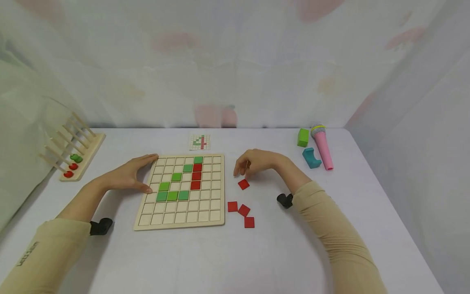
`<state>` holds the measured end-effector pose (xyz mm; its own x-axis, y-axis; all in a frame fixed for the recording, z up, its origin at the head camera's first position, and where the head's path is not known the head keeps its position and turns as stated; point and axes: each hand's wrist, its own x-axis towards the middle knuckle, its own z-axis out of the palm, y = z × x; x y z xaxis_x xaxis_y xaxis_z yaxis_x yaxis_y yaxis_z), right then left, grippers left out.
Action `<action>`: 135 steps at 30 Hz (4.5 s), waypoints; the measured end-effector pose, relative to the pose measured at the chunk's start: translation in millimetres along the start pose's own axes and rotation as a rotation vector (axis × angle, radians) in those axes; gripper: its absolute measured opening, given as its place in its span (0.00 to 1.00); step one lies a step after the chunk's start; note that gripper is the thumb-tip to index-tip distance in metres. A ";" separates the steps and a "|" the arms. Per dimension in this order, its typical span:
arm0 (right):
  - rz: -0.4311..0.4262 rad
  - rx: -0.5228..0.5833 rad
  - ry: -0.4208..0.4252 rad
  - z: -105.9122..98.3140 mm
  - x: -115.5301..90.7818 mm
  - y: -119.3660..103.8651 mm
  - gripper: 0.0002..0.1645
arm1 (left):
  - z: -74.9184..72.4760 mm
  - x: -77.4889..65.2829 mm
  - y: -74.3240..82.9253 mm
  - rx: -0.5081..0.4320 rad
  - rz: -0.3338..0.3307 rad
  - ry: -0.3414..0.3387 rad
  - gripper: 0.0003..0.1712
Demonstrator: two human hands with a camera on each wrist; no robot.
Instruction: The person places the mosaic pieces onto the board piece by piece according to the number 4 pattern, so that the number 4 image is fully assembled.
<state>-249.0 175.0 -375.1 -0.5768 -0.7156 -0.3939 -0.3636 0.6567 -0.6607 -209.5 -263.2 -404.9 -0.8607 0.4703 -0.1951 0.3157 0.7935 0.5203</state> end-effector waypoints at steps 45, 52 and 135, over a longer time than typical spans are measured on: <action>-0.019 -0.029 -0.043 14.2 -2.0 9.7 0.19 | 0.5 -1.8 1.7 -0.009 -0.007 -0.002 0.69; -0.042 -0.046 -0.016 13.1 -3.2 7.1 0.17 | 1.0 -2.0 -0.1 -0.013 -0.003 -0.001 0.69; -0.064 -0.033 0.246 75.2 57.3 -98.8 0.05 | 0.6 -0.2 0.6 0.000 -0.019 -0.005 0.70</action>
<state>-191.1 51.3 -380.4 -0.7107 -0.6795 -0.1820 -0.4266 0.6221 -0.6565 -208.8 -262.6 -405.0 -0.8646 0.4568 -0.2092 0.2990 0.8025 0.5164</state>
